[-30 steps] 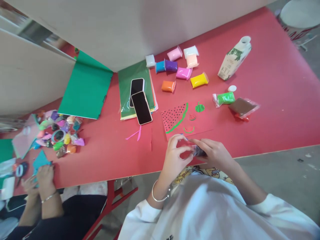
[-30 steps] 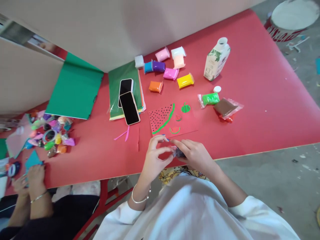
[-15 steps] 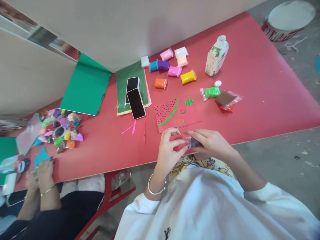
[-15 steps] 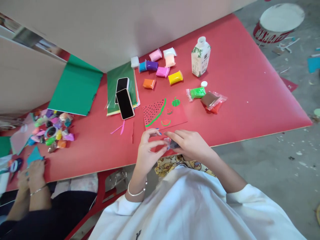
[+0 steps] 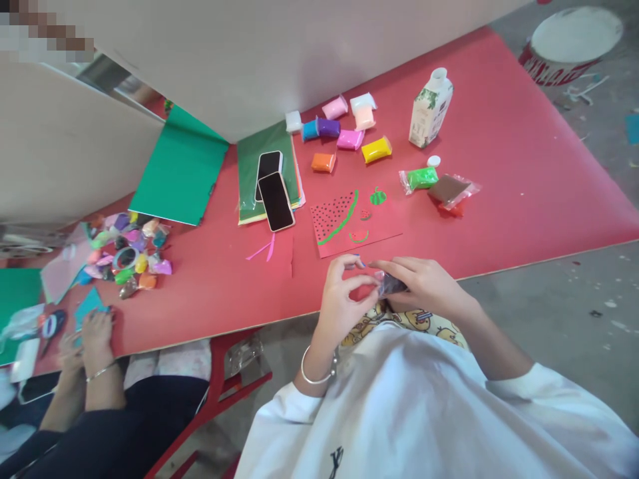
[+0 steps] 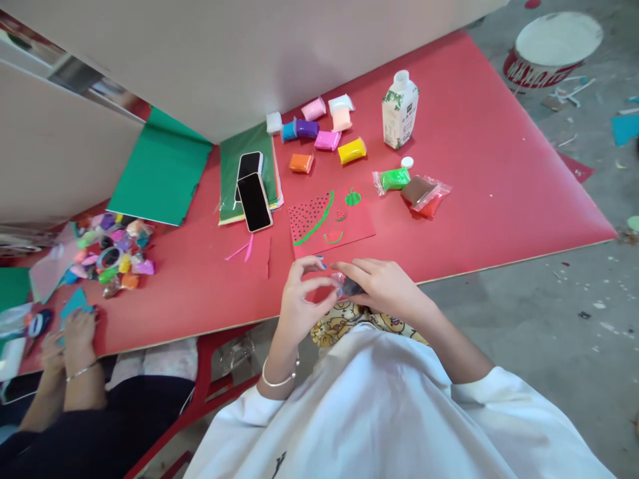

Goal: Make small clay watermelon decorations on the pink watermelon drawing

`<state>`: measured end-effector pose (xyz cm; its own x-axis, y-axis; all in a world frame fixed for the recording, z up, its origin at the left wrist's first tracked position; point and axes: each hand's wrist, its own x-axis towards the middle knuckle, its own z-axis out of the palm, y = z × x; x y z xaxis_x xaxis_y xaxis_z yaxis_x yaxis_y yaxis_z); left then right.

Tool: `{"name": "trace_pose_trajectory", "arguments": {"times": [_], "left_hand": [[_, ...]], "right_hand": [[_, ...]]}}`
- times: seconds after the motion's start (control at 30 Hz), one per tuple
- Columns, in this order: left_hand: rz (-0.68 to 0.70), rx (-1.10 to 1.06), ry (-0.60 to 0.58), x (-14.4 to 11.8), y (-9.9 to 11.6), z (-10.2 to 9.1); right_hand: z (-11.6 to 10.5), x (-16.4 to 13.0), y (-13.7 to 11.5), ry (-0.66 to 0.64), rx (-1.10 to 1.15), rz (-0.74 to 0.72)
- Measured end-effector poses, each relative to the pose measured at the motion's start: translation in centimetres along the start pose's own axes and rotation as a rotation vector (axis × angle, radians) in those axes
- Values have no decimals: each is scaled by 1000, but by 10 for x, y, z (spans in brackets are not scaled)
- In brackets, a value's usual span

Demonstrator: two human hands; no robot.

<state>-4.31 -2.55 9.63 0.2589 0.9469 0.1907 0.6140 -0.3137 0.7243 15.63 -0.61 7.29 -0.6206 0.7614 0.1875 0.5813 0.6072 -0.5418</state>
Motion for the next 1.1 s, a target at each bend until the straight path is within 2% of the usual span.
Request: {"name": "trace_pose_trajectory", "arguments": {"times": [0.4,0.57,0.83,0.93,1.1], "left_hand": [[17,34,35,0,-4,-8],[-67,-4,67,0,-8,-4],[-225,-127,-78,3,-18,-4],[-241,-163,-135,3,-23,-6],[-165,-126,-91,0,-24,-9]], "right_hand": [[5,14,2,-30,52,42],[7,15,2,-10,18,13],[5,15,-2,-84,-34,-96],[5,16,-2,-112,-26,-119],[13,15,3,-3,-12,4]]}}
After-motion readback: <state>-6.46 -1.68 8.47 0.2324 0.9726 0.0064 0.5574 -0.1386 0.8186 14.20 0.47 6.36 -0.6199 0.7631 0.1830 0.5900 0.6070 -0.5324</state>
